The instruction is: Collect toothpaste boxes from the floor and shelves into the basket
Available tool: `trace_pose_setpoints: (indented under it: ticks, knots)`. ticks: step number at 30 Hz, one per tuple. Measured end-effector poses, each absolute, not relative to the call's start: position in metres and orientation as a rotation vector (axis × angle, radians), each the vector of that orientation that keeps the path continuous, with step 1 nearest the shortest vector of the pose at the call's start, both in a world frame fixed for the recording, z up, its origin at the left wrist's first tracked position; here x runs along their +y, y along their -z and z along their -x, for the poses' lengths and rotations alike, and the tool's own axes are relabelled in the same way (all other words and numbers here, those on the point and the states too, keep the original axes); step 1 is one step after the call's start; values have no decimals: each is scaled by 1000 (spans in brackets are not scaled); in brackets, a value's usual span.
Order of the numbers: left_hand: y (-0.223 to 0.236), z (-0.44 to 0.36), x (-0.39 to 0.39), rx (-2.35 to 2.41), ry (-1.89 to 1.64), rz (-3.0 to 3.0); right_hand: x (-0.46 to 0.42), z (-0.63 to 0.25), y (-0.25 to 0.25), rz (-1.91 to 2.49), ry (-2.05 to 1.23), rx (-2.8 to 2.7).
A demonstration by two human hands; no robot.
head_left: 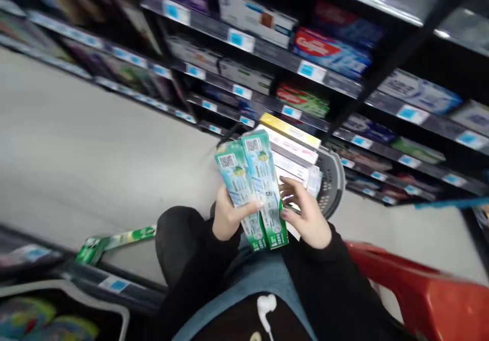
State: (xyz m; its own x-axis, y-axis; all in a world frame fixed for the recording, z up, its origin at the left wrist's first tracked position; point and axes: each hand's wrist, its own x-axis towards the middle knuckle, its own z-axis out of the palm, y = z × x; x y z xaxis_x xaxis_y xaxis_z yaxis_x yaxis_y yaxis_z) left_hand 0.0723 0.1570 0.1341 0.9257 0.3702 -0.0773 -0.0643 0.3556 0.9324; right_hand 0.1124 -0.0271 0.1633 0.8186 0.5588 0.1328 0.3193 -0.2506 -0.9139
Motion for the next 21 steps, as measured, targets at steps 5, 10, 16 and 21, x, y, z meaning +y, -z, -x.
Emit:
trace_pose_setpoints:
  ticks: [5,10,16,21]
  knots:
    - [-126,-80,104,210,-46,-1315,-68,-116,-129,1700,-357,-341]
    - [-125,-86,97,230,4,-1373,-139,-165,-70,1806,-136,348]
    - [-117,-74,118,309,-19,-1197,-166,-250,-19,2418,-288,729]
    - [-115,-63,127,387,-82,-1183,-152,-260,11,2462,-451,810]
